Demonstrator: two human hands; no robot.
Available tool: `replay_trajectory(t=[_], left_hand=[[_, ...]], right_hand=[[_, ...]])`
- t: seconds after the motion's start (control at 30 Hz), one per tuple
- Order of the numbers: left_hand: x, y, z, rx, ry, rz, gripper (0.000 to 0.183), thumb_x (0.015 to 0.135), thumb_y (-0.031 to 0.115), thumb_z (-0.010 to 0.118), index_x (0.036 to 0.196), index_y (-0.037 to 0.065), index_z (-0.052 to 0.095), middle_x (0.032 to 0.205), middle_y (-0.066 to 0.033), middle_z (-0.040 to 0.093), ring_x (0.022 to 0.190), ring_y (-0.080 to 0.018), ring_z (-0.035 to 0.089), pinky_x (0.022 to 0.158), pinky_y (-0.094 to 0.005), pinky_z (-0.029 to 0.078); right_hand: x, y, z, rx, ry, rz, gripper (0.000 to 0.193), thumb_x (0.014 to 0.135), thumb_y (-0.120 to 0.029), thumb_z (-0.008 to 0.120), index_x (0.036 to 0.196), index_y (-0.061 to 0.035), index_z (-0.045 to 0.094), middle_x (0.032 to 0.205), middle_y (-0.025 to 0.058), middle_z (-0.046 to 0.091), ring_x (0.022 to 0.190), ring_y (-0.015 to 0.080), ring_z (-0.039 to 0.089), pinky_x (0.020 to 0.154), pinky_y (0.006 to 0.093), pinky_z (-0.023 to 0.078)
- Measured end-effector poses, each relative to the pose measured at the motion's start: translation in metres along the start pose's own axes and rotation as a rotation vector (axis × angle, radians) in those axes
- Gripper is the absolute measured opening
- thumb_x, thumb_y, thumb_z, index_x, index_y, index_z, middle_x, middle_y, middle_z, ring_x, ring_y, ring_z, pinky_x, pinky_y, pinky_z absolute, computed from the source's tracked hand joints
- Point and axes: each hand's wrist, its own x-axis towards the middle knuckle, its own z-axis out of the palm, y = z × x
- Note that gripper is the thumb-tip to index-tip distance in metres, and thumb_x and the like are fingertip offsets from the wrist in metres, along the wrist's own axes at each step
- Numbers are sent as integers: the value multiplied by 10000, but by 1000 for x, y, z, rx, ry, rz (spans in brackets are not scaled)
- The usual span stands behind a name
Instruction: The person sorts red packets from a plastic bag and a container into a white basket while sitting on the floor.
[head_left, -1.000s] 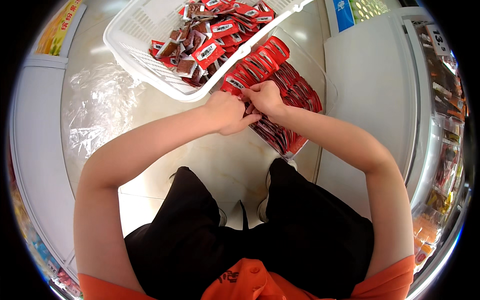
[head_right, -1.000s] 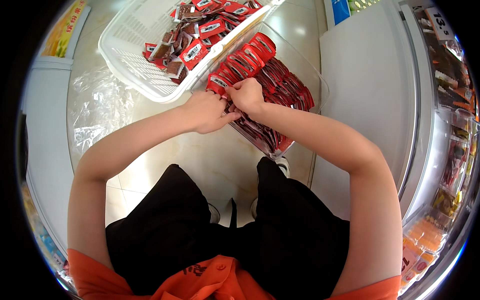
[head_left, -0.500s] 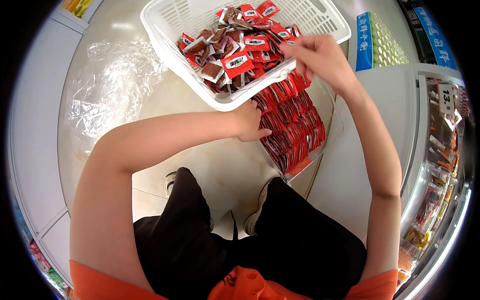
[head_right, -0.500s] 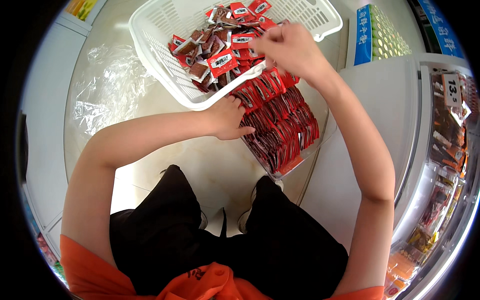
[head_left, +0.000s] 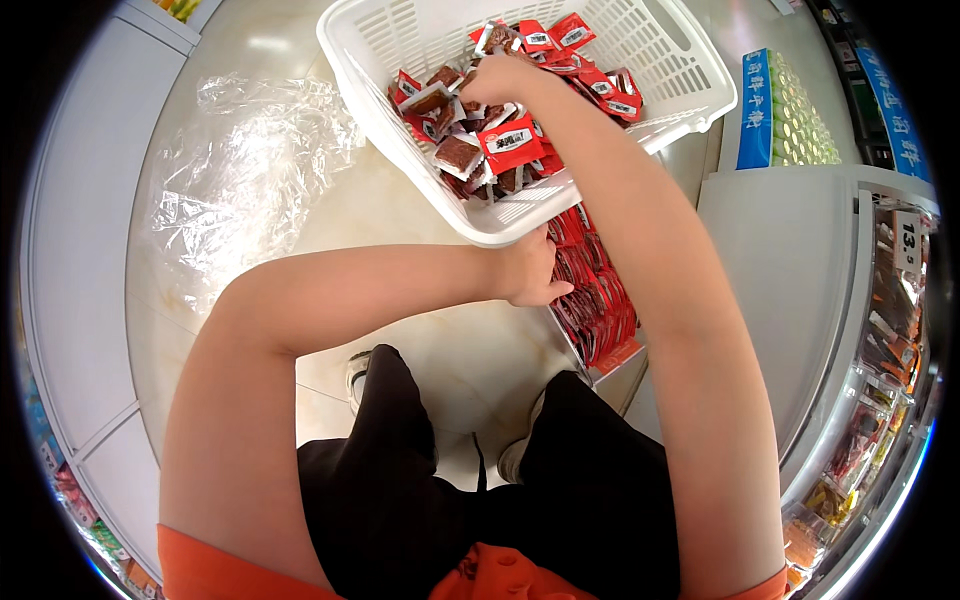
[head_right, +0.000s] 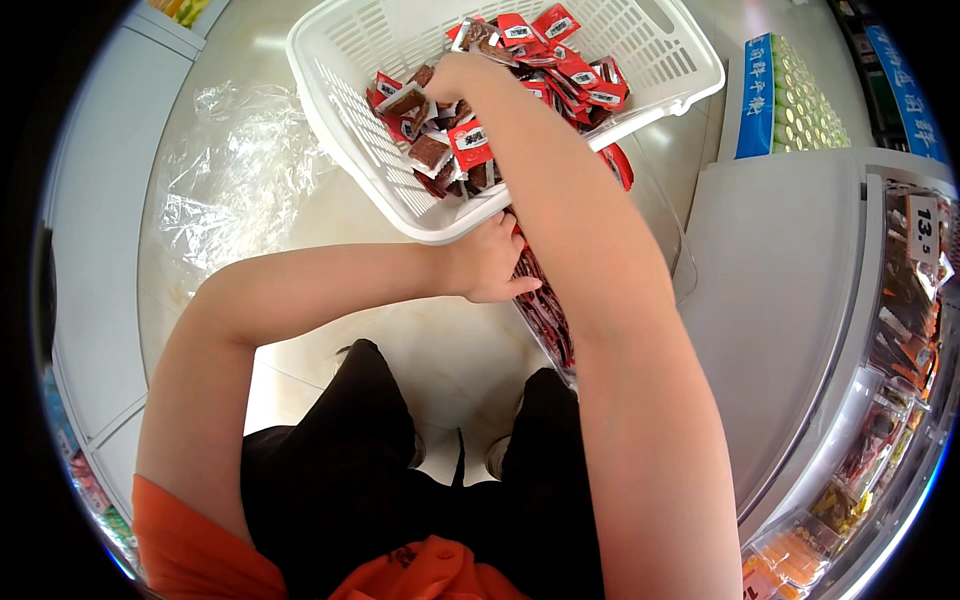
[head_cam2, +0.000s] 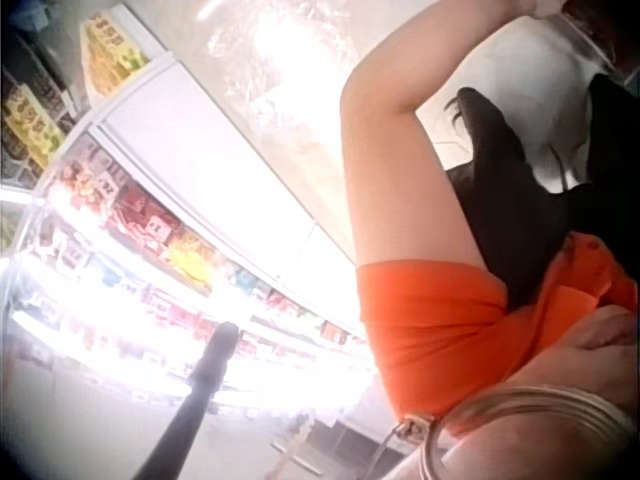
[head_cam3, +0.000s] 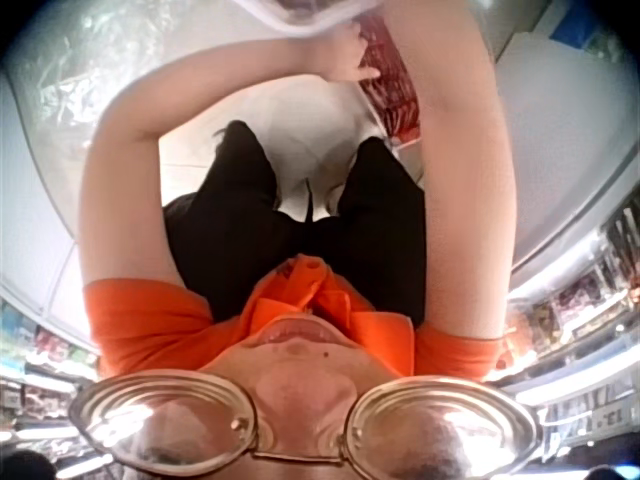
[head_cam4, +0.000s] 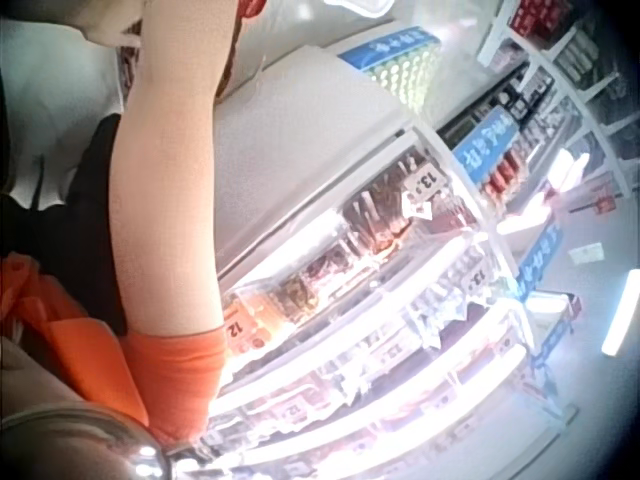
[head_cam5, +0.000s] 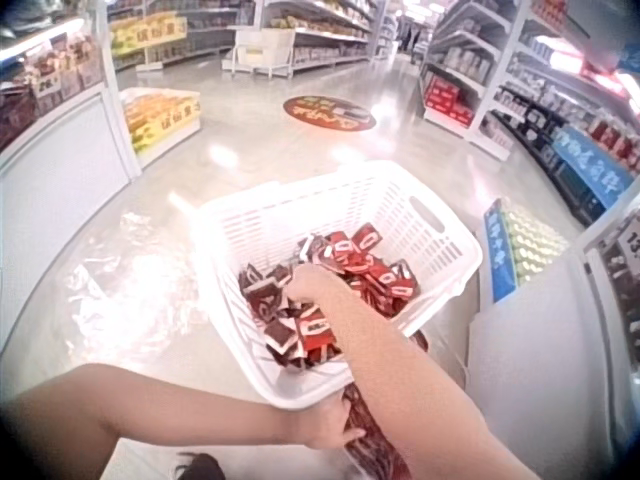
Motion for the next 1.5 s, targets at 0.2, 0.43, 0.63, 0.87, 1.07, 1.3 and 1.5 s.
replay_trajectory(t=[0.2, 0.43, 0.63, 0.87, 1.07, 1.3, 1.5], left_hand=[[8, -9, 54, -521, 440, 117, 478, 783, 208, 662, 1213, 44, 532, 1290, -212, 441, 1200, -422, 377, 1032, -503, 300], [20, -5, 63, -650, 327, 137, 431, 804, 172, 649, 1197, 37, 535, 1240, -193, 496, 1136, -372, 456, 976, -459, 365], [16, -7, 64, -679, 398, 158, 409, 805, 154, 649, 1184, 40, 545, 1226, -178, 513, 1126, -366, 463, 967, -465, 368], [0, 5, -4, -105, -34, -69, 579, 841, 460, 553, 1048, -78, 605, 1091, -325, 520, 1053, -438, 469, 968, -502, 341], [-7, -1, 3, -27, 70, -44, 695, 868, 565, 442, 1027, -90, 613, 996, -297, 543, 970, -385, 490, 910, -470, 359], [-5, 10, -31, 134, -214, -75, 679, 911, 573, 359, 1155, -23, 575, 1087, -231, 544, 1021, -337, 501, 888, -446, 399], [-9, 10, -37, 158, -235, -101, 656, 908, 564, 370, 1148, -9, 584, 1076, -222, 559, 1032, -329, 526, 859, -445, 437]], right_hand=[[-8, -25, 40, -98, 213, 175, 762, 608, -550, 736, 1164, -41, 627, 1181, 144, 622, 1074, 236, 606, 904, 379, 478], [-2, -32, 54, 17, -237, -55, 606, 537, -455, 770, 869, 47, 696, 893, 176, 686, 778, 278, 658, 710, 350, 514], [-7, -40, 44, 12, -160, 95, 403, 625, -197, 761, 984, -27, 692, 1027, 131, 681, 934, 285, 662, 777, 398, 527], [-33, -31, 11, 94, 138, -17, 311, 611, -123, 642, 883, 21, 689, 932, 211, 672, 910, 330, 662, 767, 372, 541], [-82, 10, -59, 862, 387, -97, 262, 722, -85, 688, 942, 50, 646, 830, 120, 682, 717, 195, 660, 650, 329, 540], [-130, 77, -78, 1555, 314, -5, 159, 792, -20, 668, 948, 3, 649, 839, 104, 669, 728, 202, 661, 644, 373, 567], [-145, 111, -74, 1635, 294, 17, 125, 821, -68, 648, 935, -18, 636, 826, 69, 626, 744, 198, 610, 678, 383, 532]])
